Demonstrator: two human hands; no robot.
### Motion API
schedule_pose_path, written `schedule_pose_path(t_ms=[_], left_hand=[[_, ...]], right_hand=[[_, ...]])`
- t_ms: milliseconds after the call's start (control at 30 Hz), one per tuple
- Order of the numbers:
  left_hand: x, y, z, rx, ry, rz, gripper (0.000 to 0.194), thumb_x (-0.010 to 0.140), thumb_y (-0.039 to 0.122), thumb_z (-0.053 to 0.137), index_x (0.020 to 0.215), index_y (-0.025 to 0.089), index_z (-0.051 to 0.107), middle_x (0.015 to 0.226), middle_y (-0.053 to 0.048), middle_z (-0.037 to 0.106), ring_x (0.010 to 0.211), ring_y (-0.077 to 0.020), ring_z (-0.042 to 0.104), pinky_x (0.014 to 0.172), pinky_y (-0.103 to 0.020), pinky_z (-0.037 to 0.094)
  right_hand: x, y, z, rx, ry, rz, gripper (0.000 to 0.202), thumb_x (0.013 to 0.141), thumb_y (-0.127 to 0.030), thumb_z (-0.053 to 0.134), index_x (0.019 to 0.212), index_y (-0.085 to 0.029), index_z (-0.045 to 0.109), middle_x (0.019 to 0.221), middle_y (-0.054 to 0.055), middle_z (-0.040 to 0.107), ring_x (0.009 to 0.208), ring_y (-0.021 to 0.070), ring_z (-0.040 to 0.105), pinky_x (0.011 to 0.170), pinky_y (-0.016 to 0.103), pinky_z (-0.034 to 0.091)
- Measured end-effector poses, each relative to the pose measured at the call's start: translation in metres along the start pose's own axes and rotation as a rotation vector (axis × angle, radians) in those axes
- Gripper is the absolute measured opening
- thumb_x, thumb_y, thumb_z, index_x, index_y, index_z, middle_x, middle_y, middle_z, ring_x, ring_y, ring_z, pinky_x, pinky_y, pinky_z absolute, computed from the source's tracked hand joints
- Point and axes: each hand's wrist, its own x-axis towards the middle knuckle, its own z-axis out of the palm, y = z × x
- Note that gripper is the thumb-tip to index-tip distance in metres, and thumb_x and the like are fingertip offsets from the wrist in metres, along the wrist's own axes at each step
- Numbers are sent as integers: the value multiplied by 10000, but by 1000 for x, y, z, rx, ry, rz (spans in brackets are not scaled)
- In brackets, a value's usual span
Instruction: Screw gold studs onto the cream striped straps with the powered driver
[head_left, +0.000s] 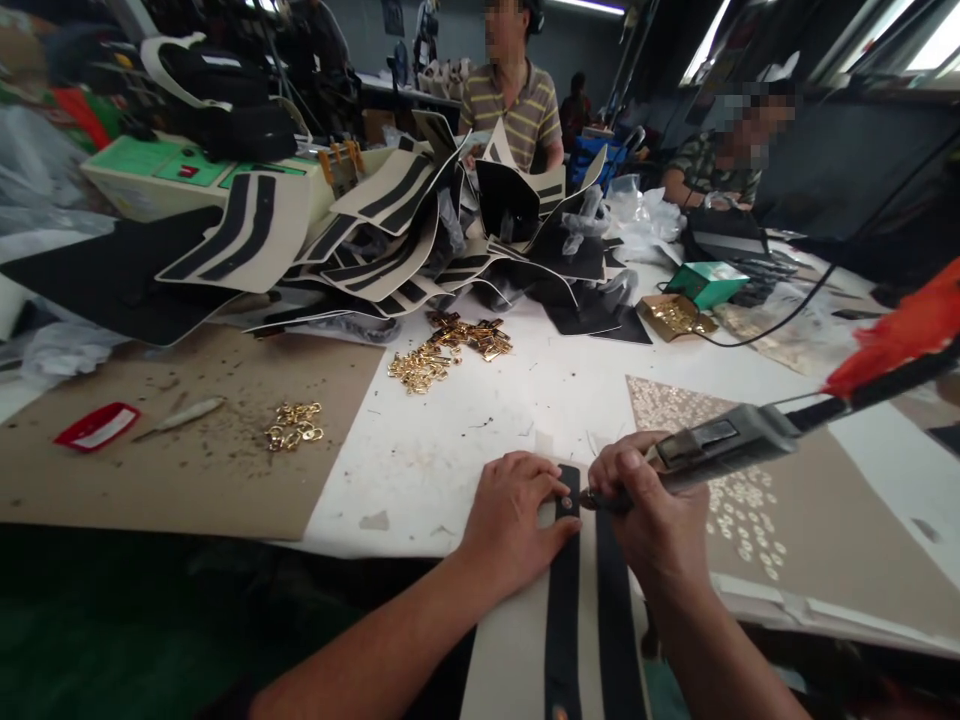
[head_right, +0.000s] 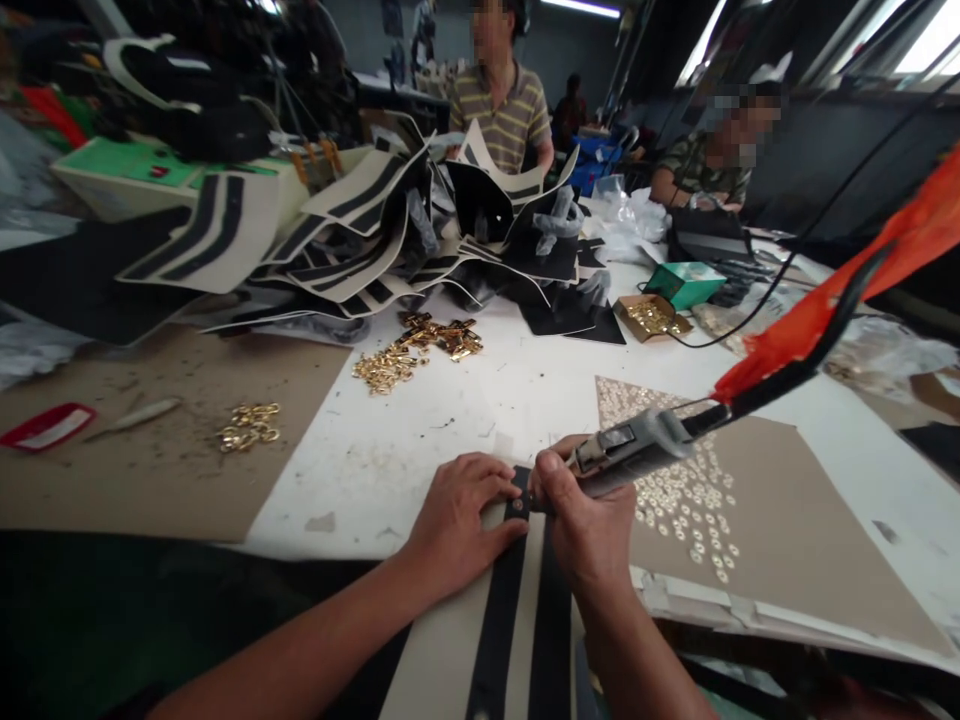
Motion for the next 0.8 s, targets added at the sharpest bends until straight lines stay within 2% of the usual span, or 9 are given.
schedule_pose_path(t_ms=[200, 467, 633, 800], left_hand=[[1, 1, -2, -16, -23, -7, 342, 702, 248, 924, 992, 272, 745, 1210, 10, 726, 1216, -272, 594, 1036, -476, 426], [2, 1, -2, -26, -27, -13, 323, 718, 246, 916, 985, 265, 735, 1214, 12, 717, 1219, -268, 587, 1039, -473, 410], [1, 2, -2, -18, -37, -2, 290, 731, 243, 904, 951, 246, 715, 1211, 3, 715, 1211, -265, 589, 1039, -466, 410], [2, 2, -2, -13, -48, -8, 250, 763, 257, 877, 950, 254, 710, 1199, 12, 710, 1217, -257, 583, 1032, -454, 414]], right_hand=[[3, 6, 0, -85, -23, -64, 298, 880, -408, 784, 780, -228, 569, 619, -43, 559, 518, 132, 532, 514, 279, 472], [0, 7, -1, -135, -44, -52, 238, 894, -330, 755, 778, -229, 574, 601, -53, 554, 502, 131, 532, 534, 295, 486], [3, 9, -6, -183, -145, -29, 218, 887, -303, 738, 768, -228, 572, 633, -35, 581, 556, 146, 569, 562, 303, 494], [11, 10, -6, -180, -287, 22, 231, 903, -304, 710, 757, -234, 546, 604, -48, 553, 530, 131, 524, 532, 286, 459]])
